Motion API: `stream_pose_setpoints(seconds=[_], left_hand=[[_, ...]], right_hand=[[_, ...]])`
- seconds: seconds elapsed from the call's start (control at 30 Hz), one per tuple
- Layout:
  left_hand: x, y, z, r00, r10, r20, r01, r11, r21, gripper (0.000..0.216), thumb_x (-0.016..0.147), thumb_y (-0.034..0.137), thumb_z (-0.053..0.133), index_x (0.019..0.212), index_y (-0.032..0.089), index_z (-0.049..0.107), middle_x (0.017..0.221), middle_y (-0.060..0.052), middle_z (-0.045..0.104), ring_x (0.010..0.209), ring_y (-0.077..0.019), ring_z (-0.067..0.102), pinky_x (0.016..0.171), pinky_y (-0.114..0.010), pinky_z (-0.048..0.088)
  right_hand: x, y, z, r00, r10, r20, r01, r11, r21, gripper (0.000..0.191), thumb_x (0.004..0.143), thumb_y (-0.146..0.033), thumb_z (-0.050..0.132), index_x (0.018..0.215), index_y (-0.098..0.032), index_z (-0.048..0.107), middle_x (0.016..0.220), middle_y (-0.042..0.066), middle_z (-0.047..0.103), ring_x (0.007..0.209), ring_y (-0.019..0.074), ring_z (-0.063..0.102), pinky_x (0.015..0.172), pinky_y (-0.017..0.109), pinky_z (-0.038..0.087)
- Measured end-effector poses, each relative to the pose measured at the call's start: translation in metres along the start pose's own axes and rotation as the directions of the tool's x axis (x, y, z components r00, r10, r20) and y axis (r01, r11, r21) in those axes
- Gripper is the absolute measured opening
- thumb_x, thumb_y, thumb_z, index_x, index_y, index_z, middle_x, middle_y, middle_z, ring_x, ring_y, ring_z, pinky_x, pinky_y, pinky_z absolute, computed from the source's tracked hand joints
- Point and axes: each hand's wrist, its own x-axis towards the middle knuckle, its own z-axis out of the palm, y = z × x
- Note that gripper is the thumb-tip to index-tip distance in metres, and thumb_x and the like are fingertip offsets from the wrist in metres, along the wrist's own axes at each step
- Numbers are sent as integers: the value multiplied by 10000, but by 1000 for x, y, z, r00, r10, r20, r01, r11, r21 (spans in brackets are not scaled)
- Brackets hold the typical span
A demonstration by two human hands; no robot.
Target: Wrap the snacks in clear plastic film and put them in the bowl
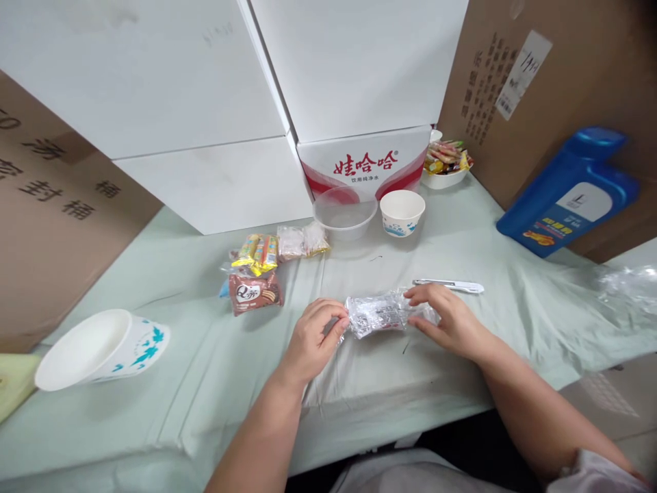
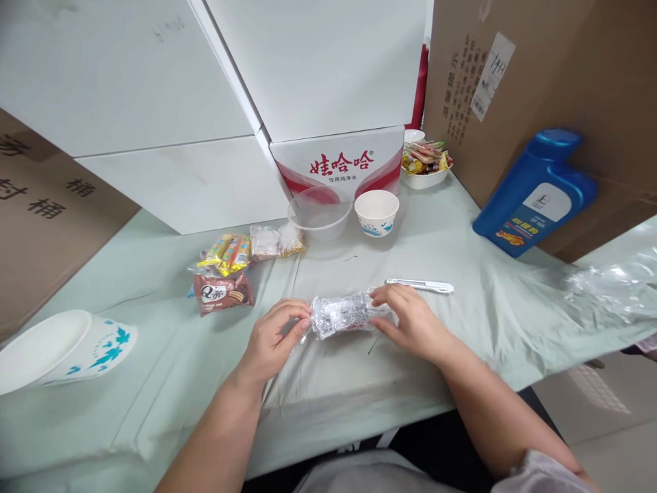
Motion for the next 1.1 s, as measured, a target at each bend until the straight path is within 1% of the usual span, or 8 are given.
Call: stream_pose_setpoints(seconds=[0.13, 0.3, 0.4, 0.53, 0.67, 0.77, 0.93, 1.1], left_hand=[[1, 4, 3, 998, 23, 64, -25, 999, 29, 96, 935, 209, 533, 874, 200, 606, 890, -47, 680, 922, -195, 618, 852, -353, 484], [2, 1, 3, 998, 22, 56, -23, 1000, 7, 122, 946, 232, 516, 864, 201, 600, 864, -43, 676, 903, -188, 630, 838, -339, 496], [0, -4, -1, 982, 4, -187, 16, 994, 105, 69, 938, 201, 523, 920, 196, 589, 897, -47, 657, 897, -180, 627, 820, -332, 505], [-9, 6, -5, 822, 257, -508, -138, 955, 261, 159, 875, 122, 566, 1014, 200, 567, 892, -49, 626, 871, -182, 620, 784, -346, 528], [-14, 24, 5, 821, 538, -190, -492, 836, 242, 233, 862, 114, 546, 1075, 206, 571, 866, -37, 681, 843, -174, 659, 757, -317, 553], [-12, 18, 19, 923, 381, 52, -376, 867, 326, 283, 916, 154, 496, 1187, 186, 571, 1125, -102, 690, 1116, -236, 624, 931, -389, 515], [-9, -8, 33, 999, 3, 34, -21, 839, 543, 449, 941, 289, 502, 1353, 111, 479, 1254, -190, 622, 1216, -349, 540, 1031, -589, 387], [-7, 6, 17, 991, 128, -38, -101, 907, 410, 202, 901, 120, 502, 972, 175, 684, 878, -66, 666, 988, -233, 600, 1043, -482, 373]], right_hand=[[3, -8, 19, 991, -117, 57, 120, 991, -54, 340, 892, -334, 639, 1196, -205, 563, 1343, 154, 570, 1265, 303, 512, 972, 483, 458], [7, -14, 25, 985, -155, -80, 154, 988, -15, 143, 950, -133, 472, 991, -210, 584, 999, 75, 713, 955, 199, 657, 852, 375, 489], [14, -20, 16, 988, -69, -139, 60, 996, -69, 129, 957, -142, 450, 977, -204, 561, 850, 54, 705, 780, 184, 651, 742, 325, 486], [41, -25, 5, 996, 48, -72, -58, 989, -137, 129, 966, -215, 444, 971, -208, 572, 837, 48, 705, 719, 179, 642, 671, 285, 457], [83, -8, 7, 975, 204, 91, -176, 952, -248, 171, 959, -250, 448, 1018, -208, 603, 916, 49, 721, 775, 183, 654, 674, 270, 438], [107, 17, 14, 936, 320, 149, -240, 886, -397, 177, 942, -257, 484, 1012, -209, 638, 926, 59, 728, 812, 204, 654, 684, 282, 432], [114, 33, 14, 953, 276, 122, -194, 869, -455, 144, 879, -205, 572, 969, -171, 679, 1023, 128, 703, 982, 264, 616, 847, 357, 443], [98, 9, 11, 949, 119, 293, -87, 989, -118, 169, 864, -157, 561, 958, -188, 698, 933, 58, 720, 836, 174, 645, 770, 273, 469]])
